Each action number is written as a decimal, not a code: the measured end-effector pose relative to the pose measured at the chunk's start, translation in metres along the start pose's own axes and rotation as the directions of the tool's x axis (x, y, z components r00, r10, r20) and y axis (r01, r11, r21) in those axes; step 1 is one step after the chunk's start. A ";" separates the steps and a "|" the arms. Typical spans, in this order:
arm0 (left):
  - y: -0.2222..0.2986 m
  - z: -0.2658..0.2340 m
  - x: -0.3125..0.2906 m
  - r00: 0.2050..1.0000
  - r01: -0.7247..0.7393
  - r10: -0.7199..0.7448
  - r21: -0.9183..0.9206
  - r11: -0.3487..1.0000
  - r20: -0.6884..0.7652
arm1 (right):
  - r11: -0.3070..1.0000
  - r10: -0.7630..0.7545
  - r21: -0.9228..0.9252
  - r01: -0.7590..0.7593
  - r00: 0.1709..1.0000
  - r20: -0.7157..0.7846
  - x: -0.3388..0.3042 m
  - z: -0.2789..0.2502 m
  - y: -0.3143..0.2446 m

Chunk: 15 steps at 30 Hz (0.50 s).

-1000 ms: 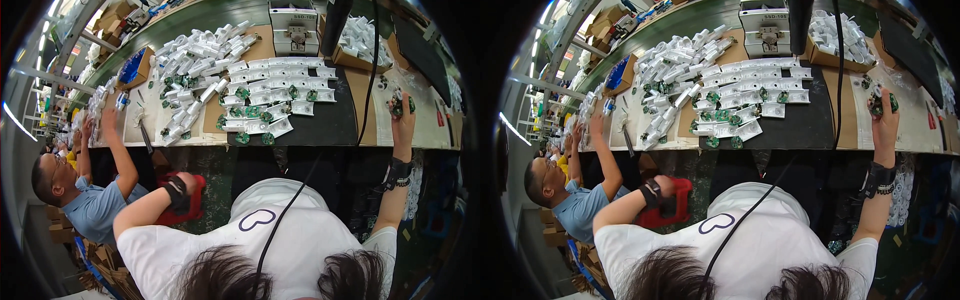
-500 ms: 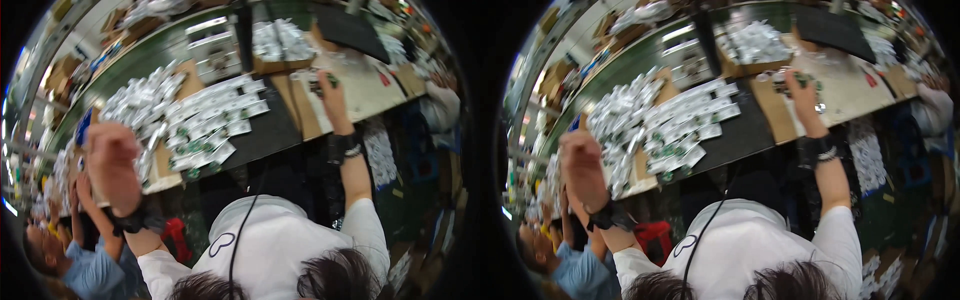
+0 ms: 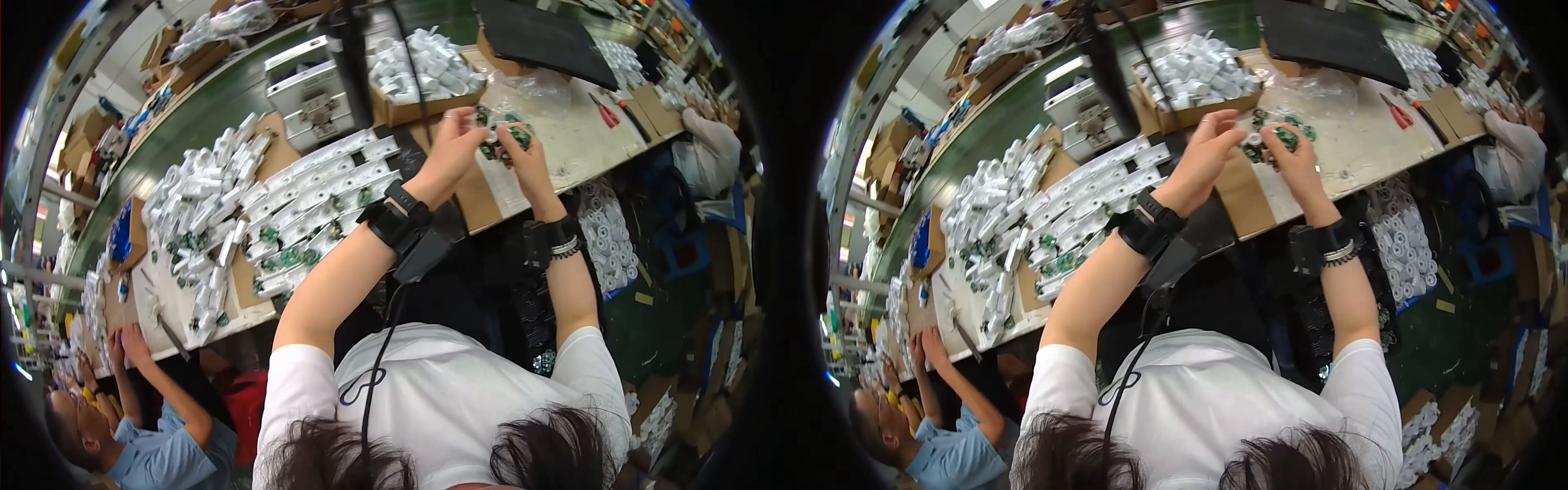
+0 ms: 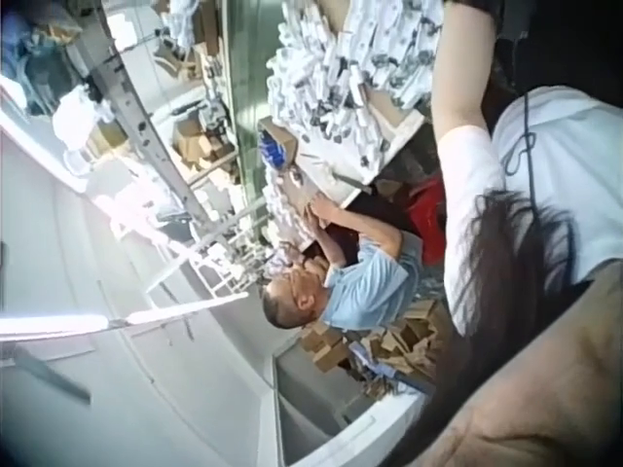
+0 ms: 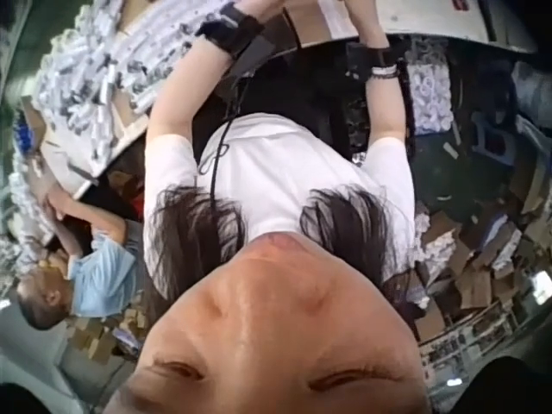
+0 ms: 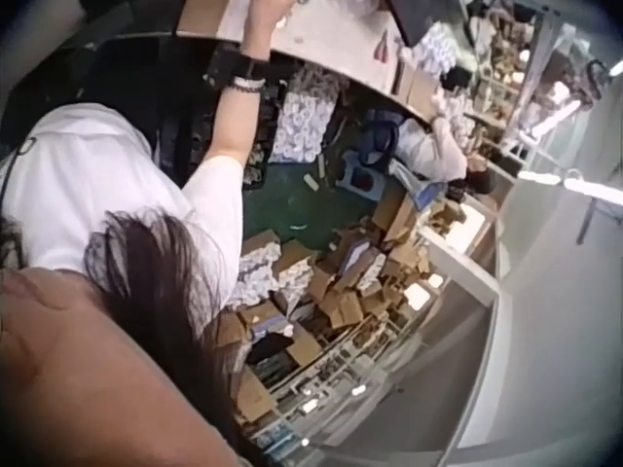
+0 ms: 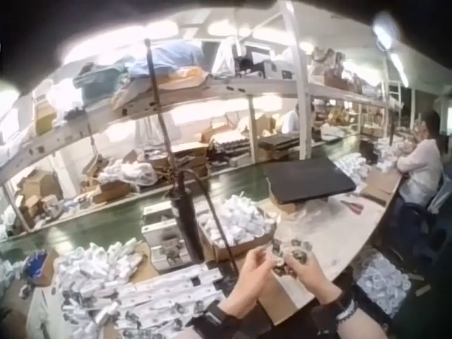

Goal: Assembling electronic circuit boards into plastic housings and using a power tool to secure components.

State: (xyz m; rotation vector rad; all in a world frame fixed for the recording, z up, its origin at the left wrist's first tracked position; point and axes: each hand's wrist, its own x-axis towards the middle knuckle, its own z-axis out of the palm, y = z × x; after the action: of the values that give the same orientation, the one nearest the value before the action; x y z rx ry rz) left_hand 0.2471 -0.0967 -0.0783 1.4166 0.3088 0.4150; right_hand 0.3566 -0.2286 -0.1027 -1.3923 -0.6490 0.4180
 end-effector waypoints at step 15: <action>-0.057 -0.007 0.031 0.939 0.320 -0.343 -0.341 0.884 -0.008 | 0.946 0.258 0.120 -0.302 0.923 0.287 0.020 -0.012 0.018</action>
State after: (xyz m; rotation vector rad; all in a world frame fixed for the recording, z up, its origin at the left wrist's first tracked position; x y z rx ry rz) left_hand 0.2768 -0.0819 -0.1347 0.9915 0.5045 0.2193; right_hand 0.3812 -0.2227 -0.1179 -1.2860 -0.6189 0.8830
